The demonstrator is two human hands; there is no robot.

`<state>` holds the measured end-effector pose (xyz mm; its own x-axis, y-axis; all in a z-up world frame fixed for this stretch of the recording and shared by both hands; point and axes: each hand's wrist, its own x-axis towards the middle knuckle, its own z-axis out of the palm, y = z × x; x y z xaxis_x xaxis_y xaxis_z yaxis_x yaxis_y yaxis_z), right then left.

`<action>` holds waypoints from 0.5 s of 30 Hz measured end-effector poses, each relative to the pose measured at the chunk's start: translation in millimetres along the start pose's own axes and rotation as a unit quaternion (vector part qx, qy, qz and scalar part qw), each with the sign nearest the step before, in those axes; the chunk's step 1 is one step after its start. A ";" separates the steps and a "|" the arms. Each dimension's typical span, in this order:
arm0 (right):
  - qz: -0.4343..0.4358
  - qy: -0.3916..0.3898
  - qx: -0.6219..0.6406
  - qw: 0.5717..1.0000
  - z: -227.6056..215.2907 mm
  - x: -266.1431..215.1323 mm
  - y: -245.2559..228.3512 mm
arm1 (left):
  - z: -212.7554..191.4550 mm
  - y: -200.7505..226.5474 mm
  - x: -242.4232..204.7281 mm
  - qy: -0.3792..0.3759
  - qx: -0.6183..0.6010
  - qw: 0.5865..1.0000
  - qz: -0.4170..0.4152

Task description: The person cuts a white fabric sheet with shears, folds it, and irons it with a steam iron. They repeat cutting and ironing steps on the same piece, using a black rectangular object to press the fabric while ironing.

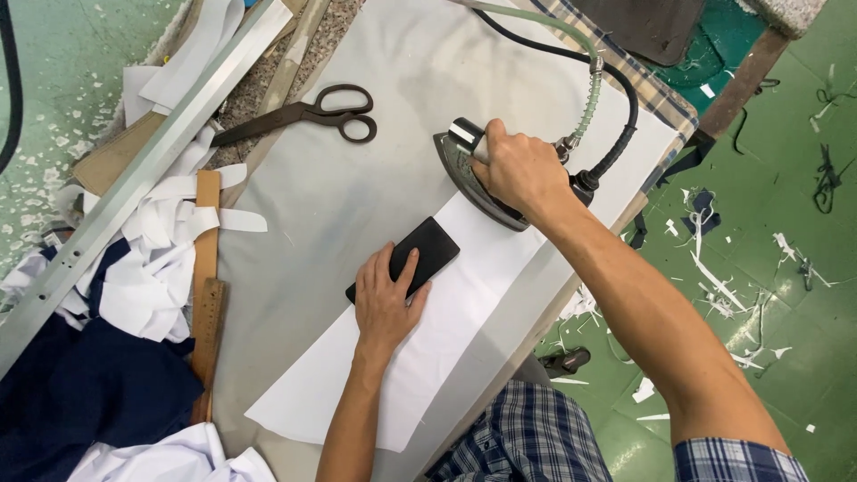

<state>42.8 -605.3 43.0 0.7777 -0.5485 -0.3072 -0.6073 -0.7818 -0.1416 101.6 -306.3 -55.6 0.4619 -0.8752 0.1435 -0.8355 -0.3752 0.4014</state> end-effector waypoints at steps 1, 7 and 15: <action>0.000 -0.001 -0.001 1.000 -4.6 0.5 0.5 | -1.5 0.9 1.0 0.000 -0.001 1.000 -0.001; -0.014 0.003 0.009 1.000 -24.5 8.1 6.4 | 0.4 4.4 7.9 -0.010 -0.016 1.000 0.000; -0.053 -0.005 -0.004 0.999 -32.9 30.1 24.1 | 27.9 45.0 59.6 0.025 -0.033 0.999 -0.001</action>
<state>56.9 -650.3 61.3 0.8357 -0.4593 -0.3011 -0.5202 -0.8377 -0.1661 83.2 -383.8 -54.2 0.4787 -0.8578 0.1872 -0.8144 -0.3542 0.4597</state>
